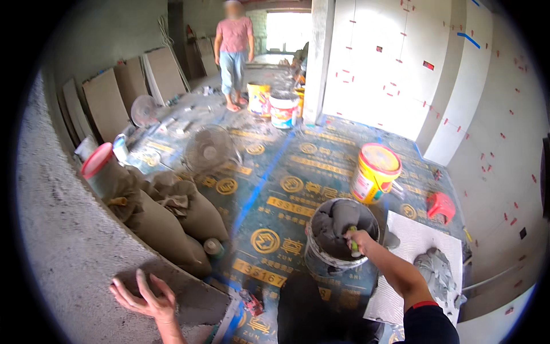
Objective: The person applies mortar to the back of a large tile using a trowel, then lifts the tile and presses it into a corner of the wall.
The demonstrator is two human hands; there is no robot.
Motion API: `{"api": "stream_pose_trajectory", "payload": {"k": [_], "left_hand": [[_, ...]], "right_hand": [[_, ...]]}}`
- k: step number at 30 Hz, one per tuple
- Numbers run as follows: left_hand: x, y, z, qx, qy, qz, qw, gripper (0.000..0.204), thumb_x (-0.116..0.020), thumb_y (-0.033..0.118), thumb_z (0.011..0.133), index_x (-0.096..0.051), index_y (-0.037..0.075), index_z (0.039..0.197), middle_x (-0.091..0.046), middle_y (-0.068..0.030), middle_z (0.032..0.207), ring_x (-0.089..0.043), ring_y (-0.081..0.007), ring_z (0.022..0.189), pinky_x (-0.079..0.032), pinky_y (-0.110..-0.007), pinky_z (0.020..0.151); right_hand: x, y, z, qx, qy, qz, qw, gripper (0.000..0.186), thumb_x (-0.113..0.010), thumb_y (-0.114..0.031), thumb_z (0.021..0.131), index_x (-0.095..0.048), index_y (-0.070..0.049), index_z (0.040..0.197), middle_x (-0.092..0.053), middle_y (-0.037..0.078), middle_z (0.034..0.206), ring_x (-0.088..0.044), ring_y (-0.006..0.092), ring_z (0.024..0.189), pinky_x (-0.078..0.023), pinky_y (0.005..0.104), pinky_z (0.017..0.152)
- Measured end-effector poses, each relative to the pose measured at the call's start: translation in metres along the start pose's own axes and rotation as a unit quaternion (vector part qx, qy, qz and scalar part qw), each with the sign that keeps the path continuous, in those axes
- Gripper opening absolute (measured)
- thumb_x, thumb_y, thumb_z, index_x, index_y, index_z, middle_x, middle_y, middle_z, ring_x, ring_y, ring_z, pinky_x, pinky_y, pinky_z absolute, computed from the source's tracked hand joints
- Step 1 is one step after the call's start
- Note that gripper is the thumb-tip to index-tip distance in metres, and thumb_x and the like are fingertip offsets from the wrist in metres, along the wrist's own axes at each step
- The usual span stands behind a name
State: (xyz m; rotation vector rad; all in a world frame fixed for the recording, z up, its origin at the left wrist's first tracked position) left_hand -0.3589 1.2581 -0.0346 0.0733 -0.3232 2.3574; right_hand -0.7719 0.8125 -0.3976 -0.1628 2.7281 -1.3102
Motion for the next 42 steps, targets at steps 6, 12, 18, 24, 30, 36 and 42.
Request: {"api": "stream_pose_trajectory", "payload": {"k": [6, 12, 18, 24, 30, 36, 42], "left_hand": [[-0.047, 0.19, 0.091, 0.056, -0.333, -0.503, 0.796, 0.064, -0.055, 0.008, 0.08, -0.036, 0.001, 0.141, -0.057, -0.0122, 0.062, -0.061, -0.0313, 0.065, -0.049, -0.044, 0.064], [-0.211, 0.25, 0.298, -0.074, -0.45, -0.324, 0.829, 0.049, -0.054, 0.019, 0.077, -0.055, -0.003, 0.12, -0.066, -0.0226, 0.098, -0.065, -0.0349, 0.095, -0.051, -0.043, 0.081], [-0.021, 0.334, 0.113, -0.122, -0.43, -0.707, 0.548, 0.035, -0.061, 0.013, 0.084, -0.056, 0.0, 0.116, -0.064, -0.0128, 0.076, -0.064, -0.0198, 0.072, -0.049, -0.032, 0.068], [0.026, 0.326, -0.246, -0.009, -0.716, -0.622, 0.317, 0.023, -0.066, 0.018, 0.086, -0.064, -0.001, 0.1, -0.067, -0.0079, 0.083, -0.062, -0.0116, 0.071, -0.047, -0.026, 0.061], [0.077, 0.326, -0.322, 0.126, -0.813, -0.539, 0.179, 0.021, -0.062, 0.021, 0.089, -0.065, 0.0, 0.093, -0.067, -0.0063, 0.075, -0.06, -0.0101, 0.06, -0.044, -0.023, 0.052], [0.071, 0.349, -0.306, 0.027, -0.843, -0.515, 0.152, 0.025, -0.06, 0.022, 0.09, -0.065, -0.003, 0.09, -0.066, -0.0091, 0.066, -0.06, -0.0136, 0.051, -0.045, -0.025, 0.047], [-0.008, 0.27, -0.178, 0.239, -0.572, -0.657, 0.43, 0.007, -0.06, 0.003, 0.087, -0.064, 0.001, 0.092, -0.066, -0.0093, 0.088, -0.061, -0.015, 0.081, -0.048, -0.028, 0.071]], "right_hand": [[0.035, -0.026, -0.037, 0.114, 0.048, -0.03, 0.992, 0.01, -0.067, -0.004, 0.073, -0.059, 0.0, 0.068, -0.053, 0.007, 0.059, -0.052, 0.0188, 0.046, -0.042, 0.0317, 0.04], [-0.02, -0.057, -0.092, 0.196, 0.042, -0.132, 0.971, 0.016, -0.066, -0.01, 0.073, -0.058, -0.001, 0.063, -0.053, 0.007, 0.054, -0.05, 0.017, 0.04, -0.038, 0.0315, 0.037], [0.063, -0.073, -0.171, 0.176, 0.007, -0.087, 0.981, 0.014, -0.067, -0.014, 0.078, -0.061, -0.001, 0.076, -0.055, 0.006, 0.059, -0.051, 0.0139, 0.049, -0.039, 0.0286, 0.046], [0.143, -0.045, -0.254, 0.139, 0.046, -0.016, 0.989, 0.02, -0.065, -0.016, 0.081, -0.06, 0.002, 0.089, -0.055, 0.005, 0.068, -0.052, 0.0122, 0.053, -0.041, 0.0252, 0.045], [0.273, -0.072, -0.361, 0.18, 0.324, -0.288, 0.883, 0.029, -0.06, -0.027, 0.084, -0.059, 0.001, 0.088, -0.055, 0.005, 0.065, -0.051, 0.0116, 0.055, -0.044, 0.0298, 0.052], [0.338, -0.029, -0.359, 0.09, 0.425, -0.555, 0.709, 0.036, -0.067, -0.037, 0.08, -0.062, -0.002, 0.088, -0.066, 0.021, 0.084, -0.065, 0.0363, 0.081, -0.051, 0.0438, 0.073], [0.347, 0.014, -0.335, 0.034, 0.337, -0.505, 0.794, 0.045, -0.071, -0.036, 0.07, -0.065, 0.006, 0.087, -0.064, 0.029, 0.088, -0.063, 0.0369, 0.09, -0.049, 0.0428, 0.08]]}}
Point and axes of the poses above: each hand's wrist, its own z-axis towards the middle knuckle, its own x-axis out of the back of the hand, y = z × x, the point moved 10 cm from there along z, towards the middle knuckle
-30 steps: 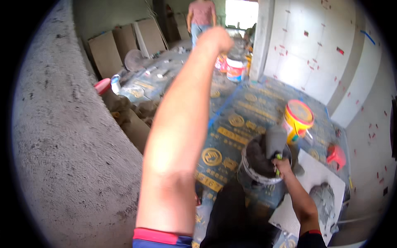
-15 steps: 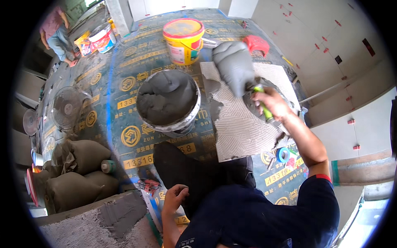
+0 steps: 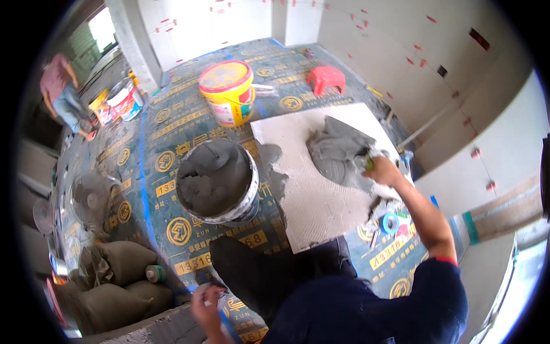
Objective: The person applies mortar to the back of a large tile using a trowel, then lifts the tile and presses it into a corner of the wall.
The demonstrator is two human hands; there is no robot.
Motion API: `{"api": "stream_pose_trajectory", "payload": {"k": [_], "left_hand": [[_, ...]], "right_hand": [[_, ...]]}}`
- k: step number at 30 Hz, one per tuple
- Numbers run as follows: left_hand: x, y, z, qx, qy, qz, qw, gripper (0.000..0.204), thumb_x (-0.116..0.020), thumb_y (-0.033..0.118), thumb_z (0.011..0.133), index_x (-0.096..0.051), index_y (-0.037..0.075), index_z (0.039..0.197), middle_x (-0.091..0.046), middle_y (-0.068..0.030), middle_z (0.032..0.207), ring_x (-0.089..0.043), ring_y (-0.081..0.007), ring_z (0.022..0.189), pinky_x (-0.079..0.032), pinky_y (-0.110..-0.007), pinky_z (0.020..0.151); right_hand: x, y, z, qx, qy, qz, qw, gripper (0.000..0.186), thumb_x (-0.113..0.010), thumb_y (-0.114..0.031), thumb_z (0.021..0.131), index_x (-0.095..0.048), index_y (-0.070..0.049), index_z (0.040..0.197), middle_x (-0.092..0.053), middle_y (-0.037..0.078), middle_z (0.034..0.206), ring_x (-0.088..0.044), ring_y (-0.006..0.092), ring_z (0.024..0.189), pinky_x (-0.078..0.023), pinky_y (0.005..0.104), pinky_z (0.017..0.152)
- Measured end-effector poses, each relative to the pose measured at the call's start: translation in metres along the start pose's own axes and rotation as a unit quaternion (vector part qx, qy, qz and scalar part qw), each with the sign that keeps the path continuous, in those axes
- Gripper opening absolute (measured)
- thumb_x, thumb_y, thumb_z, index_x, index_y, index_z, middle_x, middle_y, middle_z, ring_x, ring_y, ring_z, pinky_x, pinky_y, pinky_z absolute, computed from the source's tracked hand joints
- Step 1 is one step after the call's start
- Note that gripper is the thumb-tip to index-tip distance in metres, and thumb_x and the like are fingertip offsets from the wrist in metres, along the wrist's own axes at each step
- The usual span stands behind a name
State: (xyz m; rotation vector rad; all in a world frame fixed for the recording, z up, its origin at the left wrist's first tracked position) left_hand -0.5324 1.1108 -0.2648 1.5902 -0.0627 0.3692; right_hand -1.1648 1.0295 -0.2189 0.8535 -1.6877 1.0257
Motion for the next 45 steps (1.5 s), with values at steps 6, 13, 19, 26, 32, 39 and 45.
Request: {"api": "stream_pose_trajectory", "payload": {"k": [6, 13, 19, 26, 32, 39, 45], "left_hand": [[0.156, 0.064, -0.032, -0.181, 0.335, 0.153, 0.912, 0.009, -0.055, 0.007, 0.094, -0.056, -0.002, 0.093, -0.058, -0.0065, 0.089, -0.054, -0.0138, 0.081, -0.046, -0.027, 0.073], [0.2, 0.211, -0.103, -0.39, 0.499, 0.595, 0.495, 0.021, -0.058, 0.011, 0.091, -0.061, 0.004, 0.111, -0.061, -0.0127, 0.115, -0.059, -0.0242, 0.107, -0.052, -0.044, 0.094], [0.255, 0.193, -0.094, -0.326, 0.541, 0.686, 0.36, 0.034, -0.066, 0.022, 0.086, -0.06, 0.005, 0.114, -0.056, -0.0137, 0.124, -0.053, -0.0274, 0.119, -0.046, -0.048, 0.101], [0.249, 0.185, -0.076, -0.289, 0.562, 0.712, 0.306, 0.035, -0.071, 0.027, 0.082, -0.064, 0.008, 0.11, -0.058, -0.0152, 0.122, -0.053, -0.0277, 0.118, -0.048, -0.047, 0.098], [0.25, 0.186, -0.074, -0.271, 0.564, 0.721, 0.298, 0.037, -0.072, 0.029, 0.081, -0.065, 0.006, 0.108, -0.056, -0.0173, 0.122, -0.053, -0.0311, 0.117, -0.049, -0.047, 0.096], [0.243, 0.189, -0.071, -0.258, 0.581, 0.72, 0.277, 0.038, -0.073, 0.034, 0.079, -0.065, 0.007, 0.105, -0.056, -0.0163, 0.122, -0.053, -0.0309, 0.116, -0.053, -0.043, 0.093], [0.237, 0.191, -0.067, -0.249, 0.585, 0.727, 0.259, 0.037, -0.072, 0.033, 0.08, -0.065, 0.006, 0.105, -0.056, -0.015, 0.121, -0.053, -0.0298, 0.115, -0.053, -0.042, 0.092]], "right_hand": [[0.036, -0.074, -0.025, 0.01, 0.06, 0.038, 0.997, 0.044, -0.068, -0.036, 0.079, -0.061, 0.004, 0.094, -0.065, 0.025, 0.082, -0.064, 0.0394, 0.08, -0.048, 0.045, 0.075], [0.02, -0.262, -0.005, 0.21, -0.035, 0.02, 0.977, 0.067, -0.049, -0.065, 0.085, -0.064, 0.0, 0.089, -0.065, 0.021, 0.074, -0.065, 0.0357, 0.076, -0.05, 0.0448, 0.074], [-0.043, -0.388, 0.056, 0.311, -0.03, -0.247, 0.917, 0.06, -0.046, -0.056, 0.086, -0.069, -0.001, 0.088, -0.069, 0.018, 0.086, -0.066, 0.034, 0.089, -0.05, 0.0421, 0.083], [-0.088, -0.487, 0.122, 0.37, 0.078, -0.482, 0.79, 0.023, -0.057, -0.027, 0.083, -0.072, -0.012, 0.092, -0.07, 0.008, 0.094, -0.066, 0.0228, 0.091, -0.047, 0.038, 0.085], [-0.166, -0.537, 0.09, 0.555, 0.083, -0.547, 0.622, 0.019, -0.056, -0.021, 0.081, -0.073, -0.012, 0.083, -0.07, 0.006, 0.089, -0.067, 0.0222, 0.086, -0.048, 0.0376, 0.079], [-0.153, -0.521, 0.092, 0.495, -0.039, -0.444, 0.746, 0.04, -0.057, -0.044, 0.079, -0.072, -0.007, 0.082, -0.07, 0.011, 0.089, -0.066, 0.0273, 0.09, -0.051, 0.0381, 0.077], [-0.171, -0.432, 0.118, 0.237, -0.176, -0.177, 0.939, 0.046, -0.056, -0.049, 0.08, -0.07, -0.005, 0.082, -0.068, 0.011, 0.081, -0.066, 0.0249, 0.075, -0.051, 0.0361, 0.068]]}}
Point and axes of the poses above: each hand's wrist, its own z-axis towards the middle knuckle, its own x-axis out of the back of the hand, y = z × x, the point moved 10 cm from there along z, towards the middle knuckle
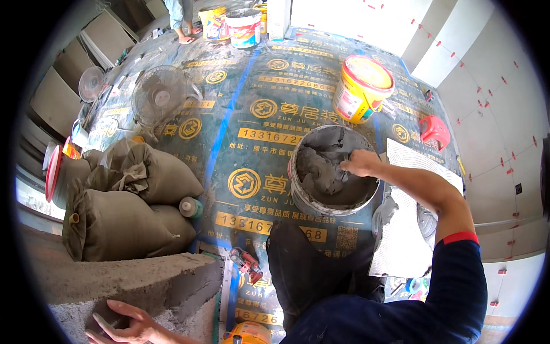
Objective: The person applies mortar to the back of a large tile using a trowel, then lifts the tile and presses it into a corner of the wall.
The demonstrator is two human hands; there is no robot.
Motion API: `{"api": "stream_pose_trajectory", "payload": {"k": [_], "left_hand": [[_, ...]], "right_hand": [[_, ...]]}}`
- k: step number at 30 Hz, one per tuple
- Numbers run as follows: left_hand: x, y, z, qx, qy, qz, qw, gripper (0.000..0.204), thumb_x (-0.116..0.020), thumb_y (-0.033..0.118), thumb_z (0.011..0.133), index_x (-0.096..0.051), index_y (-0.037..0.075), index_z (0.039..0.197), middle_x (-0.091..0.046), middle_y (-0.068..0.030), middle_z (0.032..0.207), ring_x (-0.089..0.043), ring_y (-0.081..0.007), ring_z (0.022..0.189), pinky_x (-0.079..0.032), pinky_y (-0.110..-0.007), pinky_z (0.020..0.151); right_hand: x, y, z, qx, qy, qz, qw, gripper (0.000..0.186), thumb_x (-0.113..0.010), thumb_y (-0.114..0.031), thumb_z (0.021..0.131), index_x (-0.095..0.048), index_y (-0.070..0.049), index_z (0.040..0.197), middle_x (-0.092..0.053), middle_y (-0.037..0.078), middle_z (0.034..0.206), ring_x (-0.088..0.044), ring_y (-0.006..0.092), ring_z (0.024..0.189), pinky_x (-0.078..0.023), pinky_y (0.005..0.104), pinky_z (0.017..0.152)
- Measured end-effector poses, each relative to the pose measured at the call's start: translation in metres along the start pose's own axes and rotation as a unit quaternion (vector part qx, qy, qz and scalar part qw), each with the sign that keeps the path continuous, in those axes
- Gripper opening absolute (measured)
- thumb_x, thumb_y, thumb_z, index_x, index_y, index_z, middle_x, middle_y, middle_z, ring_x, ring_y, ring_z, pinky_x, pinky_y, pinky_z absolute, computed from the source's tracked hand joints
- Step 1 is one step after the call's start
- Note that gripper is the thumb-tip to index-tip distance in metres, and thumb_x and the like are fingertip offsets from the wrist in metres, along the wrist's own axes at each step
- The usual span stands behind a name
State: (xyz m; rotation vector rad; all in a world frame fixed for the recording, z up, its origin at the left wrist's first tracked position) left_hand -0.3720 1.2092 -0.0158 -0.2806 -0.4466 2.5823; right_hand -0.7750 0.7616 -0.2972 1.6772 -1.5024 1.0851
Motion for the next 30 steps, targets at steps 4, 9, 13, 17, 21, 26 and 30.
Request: {"api": "stream_pose_trajectory", "payload": {"k": [4, 9, 13, 17, 21, 26, 30], "left_hand": [[-0.002, 0.0, 0.0, -0.009, -0.017, 0.002, 1.0, 0.037, -0.07, 0.032, 0.082, -0.063, 0.006, 0.108, -0.053, -0.0149, 0.124, -0.05, -0.029, 0.119, -0.051, -0.044, 0.096], [-0.008, -0.002, -0.003, -0.011, -0.022, -0.019, 1.0, 0.038, -0.067, 0.03, 0.084, -0.06, 0.007, 0.113, -0.049, -0.0154, 0.129, -0.047, -0.029, 0.123, -0.046, -0.047, 0.1], [-0.006, -0.001, -0.002, -0.007, -0.02, -0.03, 0.999, 0.036, -0.066, 0.029, 0.085, -0.06, 0.007, 0.113, -0.049, -0.0167, 0.129, -0.046, -0.0307, 0.124, -0.045, -0.049, 0.1], [-0.003, -0.001, 0.002, 0.002, -0.021, -0.044, 0.999, 0.037, -0.066, 0.03, 0.085, -0.06, 0.008, 0.115, -0.05, -0.0171, 0.13, -0.045, -0.0329, 0.125, -0.043, -0.049, 0.1], [-0.003, -0.003, -0.001, 0.011, -0.021, -0.047, 0.999, 0.037, -0.067, 0.027, 0.085, -0.06, 0.005, 0.114, -0.049, -0.0199, 0.131, -0.044, -0.0363, 0.126, -0.042, -0.049, 0.1], [-0.003, -0.007, -0.001, 0.027, -0.022, -0.056, 0.998, 0.037, -0.068, 0.029, 0.084, -0.061, 0.007, 0.114, -0.051, -0.0179, 0.13, -0.045, -0.0358, 0.125, -0.044, -0.048, 0.098], [-0.006, -0.009, 0.005, 0.029, -0.008, -0.069, 0.997, 0.039, -0.07, 0.03, 0.083, -0.063, 0.007, 0.113, -0.053, -0.0163, 0.127, -0.047, -0.0339, 0.123, -0.046, -0.047, 0.097]], "right_hand": [[-0.039, 0.009, -0.004, -0.055, -0.105, 0.269, 0.956, 0.039, -0.057, -0.043, 0.079, -0.067, -0.005, 0.079, -0.062, 0.006, 0.065, -0.054, 0.017, 0.05, -0.045, 0.0319, 0.051], [-0.018, 0.022, 0.004, -0.002, -0.122, 0.292, 0.949, 0.038, -0.058, -0.04, 0.078, -0.067, -0.004, 0.082, -0.059, 0.007, 0.062, -0.05, 0.0164, 0.047, -0.041, 0.0328, 0.046], [-0.004, 0.021, 0.005, 0.05, -0.143, 0.33, 0.932, 0.037, -0.057, -0.037, 0.078, -0.067, -0.002, 0.083, -0.058, 0.007, 0.062, -0.048, 0.0151, 0.045, -0.038, 0.0315, 0.044], [-0.006, 0.024, -0.004, 0.057, -0.178, 0.388, 0.903, 0.033, -0.057, -0.034, 0.081, -0.063, -0.001, 0.082, -0.057, 0.008, 0.065, -0.047, 0.0145, 0.047, -0.036, 0.0296, 0.044], [-0.012, 0.041, -0.021, 0.048, -0.21, 0.466, 0.858, 0.03, -0.056, -0.032, 0.083, -0.059, -0.003, 0.08, -0.056, 0.009, 0.066, -0.048, 0.0145, 0.05, -0.036, 0.029, 0.045], [0.006, 0.074, -0.057, 0.038, -0.14, 0.585, 0.798, 0.026, -0.054, -0.033, 0.085, -0.057, -0.007, 0.085, -0.053, 0.005, 0.066, -0.046, 0.0128, 0.05, -0.037, 0.0266, 0.045], [0.044, 0.126, -0.121, 0.029, -0.02, 0.651, 0.758, 0.024, -0.051, -0.034, 0.086, -0.057, -0.011, 0.089, -0.054, 0.002, 0.07, -0.048, 0.0109, 0.054, -0.038, 0.0242, 0.047]]}}
Point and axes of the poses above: each hand's wrist, its own z-axis towards the middle knuckle, its own x-axis out of the back of the hand, y = z × x, the point moved 10 cm from there along z, towards the middle knuckle
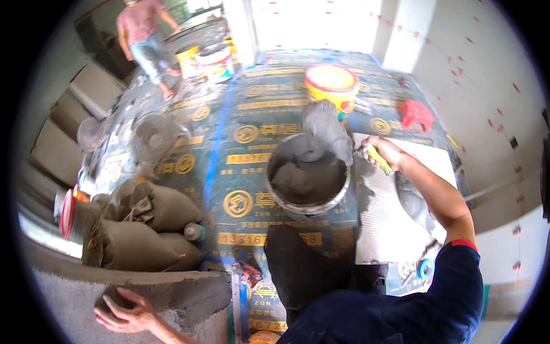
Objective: The person applies mortar to the back of a large tile using a trowel, then lifts the tile and presses it into a corner of the wall.
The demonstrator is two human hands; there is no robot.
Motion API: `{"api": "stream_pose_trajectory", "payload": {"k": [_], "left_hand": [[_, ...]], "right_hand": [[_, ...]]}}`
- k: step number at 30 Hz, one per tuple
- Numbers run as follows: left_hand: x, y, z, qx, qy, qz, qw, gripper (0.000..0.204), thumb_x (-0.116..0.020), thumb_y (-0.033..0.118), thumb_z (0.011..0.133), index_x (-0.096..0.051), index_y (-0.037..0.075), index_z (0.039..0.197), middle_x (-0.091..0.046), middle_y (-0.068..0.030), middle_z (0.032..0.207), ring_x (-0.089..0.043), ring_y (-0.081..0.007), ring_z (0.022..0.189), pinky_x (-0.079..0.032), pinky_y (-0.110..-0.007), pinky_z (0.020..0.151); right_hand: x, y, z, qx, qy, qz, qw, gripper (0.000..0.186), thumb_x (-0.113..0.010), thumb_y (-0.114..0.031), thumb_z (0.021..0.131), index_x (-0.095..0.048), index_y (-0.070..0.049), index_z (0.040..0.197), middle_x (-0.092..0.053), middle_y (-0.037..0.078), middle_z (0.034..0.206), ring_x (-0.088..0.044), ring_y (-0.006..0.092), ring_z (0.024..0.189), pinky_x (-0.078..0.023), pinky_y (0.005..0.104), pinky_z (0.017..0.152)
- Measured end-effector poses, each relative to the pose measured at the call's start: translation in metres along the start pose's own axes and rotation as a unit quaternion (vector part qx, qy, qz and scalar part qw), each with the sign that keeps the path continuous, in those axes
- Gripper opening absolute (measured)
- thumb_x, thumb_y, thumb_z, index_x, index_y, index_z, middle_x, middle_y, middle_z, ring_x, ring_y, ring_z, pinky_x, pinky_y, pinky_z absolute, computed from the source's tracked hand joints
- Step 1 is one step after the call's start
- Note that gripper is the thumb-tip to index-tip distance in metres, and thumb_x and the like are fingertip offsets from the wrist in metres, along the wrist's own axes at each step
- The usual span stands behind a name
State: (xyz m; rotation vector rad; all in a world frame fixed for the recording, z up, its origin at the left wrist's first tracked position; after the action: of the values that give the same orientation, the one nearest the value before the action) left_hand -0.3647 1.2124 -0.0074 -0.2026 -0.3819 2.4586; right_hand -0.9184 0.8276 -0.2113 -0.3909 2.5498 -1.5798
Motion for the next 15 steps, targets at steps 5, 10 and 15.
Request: {"api": "stream_pose_trajectory", "payload": {"k": [5, 10, 15], "left_hand": [[0.014, -0.007, -0.006, 0.038, -0.018, -0.073, 0.996, 0.039, -0.057, 0.042, 0.09, -0.061, 0.005, 0.102, -0.041, -0.0255, 0.135, -0.033, -0.0462, 0.129, -0.03, -0.062, 0.099], [0.044, 0.029, 0.012, 0.137, 0.017, -0.284, 0.949, 0.032, -0.061, 0.03, 0.09, -0.059, 0.005, 0.11, -0.045, -0.0213, 0.128, -0.041, -0.0378, 0.122, -0.032, -0.055, 0.1], [0.021, 0.15, -0.017, 0.213, -0.192, -0.562, 0.775, 0.023, -0.057, 0.012, 0.093, -0.058, -0.002, 0.111, -0.058, -0.0151, 0.115, -0.056, -0.0249, 0.105, -0.047, -0.036, 0.091]], "right_hand": [[0.071, -0.034, -0.115, 0.142, 0.112, -0.024, 0.983, 0.033, -0.052, -0.036, 0.087, -0.059, -0.005, 0.091, -0.059, 0.003, 0.083, -0.052, 0.0102, 0.067, -0.044, 0.0241, 0.06], [0.098, -0.065, -0.26, 0.144, 0.402, -0.461, 0.778, 0.052, -0.06, -0.049, 0.084, -0.061, 0.003, 0.083, -0.061, 0.024, 0.072, -0.061, 0.0367, 0.068, -0.047, 0.044, 0.068], [0.158, 0.112, -0.274, -0.141, 0.264, -0.56, 0.773, 0.06, -0.06, -0.059, 0.079, -0.066, 0.0, 0.078, -0.064, 0.024, 0.08, -0.065, 0.0378, 0.079, -0.05, 0.0462, 0.073]]}}
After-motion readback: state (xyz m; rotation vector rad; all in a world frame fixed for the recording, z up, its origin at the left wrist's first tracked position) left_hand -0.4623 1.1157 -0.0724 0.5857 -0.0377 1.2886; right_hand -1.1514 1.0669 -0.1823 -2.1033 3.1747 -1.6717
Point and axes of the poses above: each hand's wrist, its own z-axis towards the middle knuckle, its own x-axis out of the back of the hand, y = z × x, the point moved 10 cm from there along z, towards the middle knuckle
